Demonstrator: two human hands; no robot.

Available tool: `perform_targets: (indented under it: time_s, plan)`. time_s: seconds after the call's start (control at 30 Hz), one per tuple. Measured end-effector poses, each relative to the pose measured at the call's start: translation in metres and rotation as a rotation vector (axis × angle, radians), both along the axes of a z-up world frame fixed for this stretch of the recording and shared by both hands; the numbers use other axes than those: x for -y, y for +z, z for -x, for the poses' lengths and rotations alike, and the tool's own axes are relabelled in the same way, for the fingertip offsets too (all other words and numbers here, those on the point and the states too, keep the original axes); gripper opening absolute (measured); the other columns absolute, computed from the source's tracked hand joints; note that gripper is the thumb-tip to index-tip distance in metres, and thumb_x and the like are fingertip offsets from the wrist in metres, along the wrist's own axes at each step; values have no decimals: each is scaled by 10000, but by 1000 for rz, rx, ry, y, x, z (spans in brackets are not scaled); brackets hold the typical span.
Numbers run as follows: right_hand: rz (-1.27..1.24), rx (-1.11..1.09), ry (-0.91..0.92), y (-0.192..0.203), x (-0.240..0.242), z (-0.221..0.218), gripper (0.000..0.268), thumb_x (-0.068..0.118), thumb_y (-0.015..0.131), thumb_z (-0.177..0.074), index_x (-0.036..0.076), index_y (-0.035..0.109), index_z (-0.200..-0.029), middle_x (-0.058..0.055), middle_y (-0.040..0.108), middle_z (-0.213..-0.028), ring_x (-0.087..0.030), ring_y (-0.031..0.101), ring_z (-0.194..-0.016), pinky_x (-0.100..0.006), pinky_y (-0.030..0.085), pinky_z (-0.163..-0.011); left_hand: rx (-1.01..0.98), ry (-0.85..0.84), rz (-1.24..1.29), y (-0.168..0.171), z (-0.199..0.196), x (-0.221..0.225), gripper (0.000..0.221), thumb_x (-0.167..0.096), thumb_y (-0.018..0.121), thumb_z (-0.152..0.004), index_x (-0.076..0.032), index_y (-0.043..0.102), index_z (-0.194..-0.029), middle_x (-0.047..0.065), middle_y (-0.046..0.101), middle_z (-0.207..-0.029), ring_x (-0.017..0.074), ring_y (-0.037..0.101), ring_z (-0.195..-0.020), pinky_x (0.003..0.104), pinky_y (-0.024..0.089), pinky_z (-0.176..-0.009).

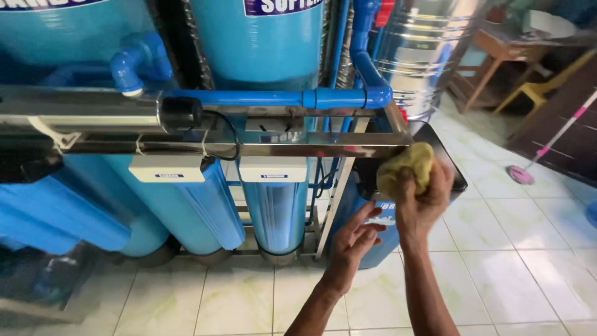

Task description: Wiping down and cleaning various components of a water filtration and purification system using a cloth.

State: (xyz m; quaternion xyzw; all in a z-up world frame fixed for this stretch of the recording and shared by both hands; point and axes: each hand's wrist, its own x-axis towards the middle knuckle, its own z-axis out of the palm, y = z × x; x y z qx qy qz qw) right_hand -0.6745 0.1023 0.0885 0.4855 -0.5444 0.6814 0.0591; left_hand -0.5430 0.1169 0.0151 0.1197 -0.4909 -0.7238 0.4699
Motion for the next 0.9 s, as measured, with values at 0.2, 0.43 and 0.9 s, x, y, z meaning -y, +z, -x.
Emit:
perform_targets:
  time_s: [0.2,0.43,0.9]
  plan:
    - [223,-298,-14,-9,35,-28,425,-20,752,-891,61,624,-1288,-171,574,-1291,-356,576,-1191,-405,510,-1008,-43,297,-47,-49,26,20,652,-212,618,-982,-73,474,-1603,105,561,-1452,163,570,-1125,325,451,-899]
    - [-66,-204,502,4,25,-74,532,-143,633,-781,73,701,-1263,-138,638,-1219,-299,634,-1102,-322,521,-929,-75,622,-278,-6,-32,3,480,-197,551,-986,-79,523,-1451,49,618,-1390,140,601,-1223,336,461,-1035]
    - [272,-327,418,89,5,80,455,-90,612,-836,25,628,-1277,-183,568,-1298,-329,553,-1208,-404,459,-1058,146,580,201,34,47,-36,423,-206,572,-1046,17,611,-1403,89,628,-1293,167,606,-1099,320,490,-1019]
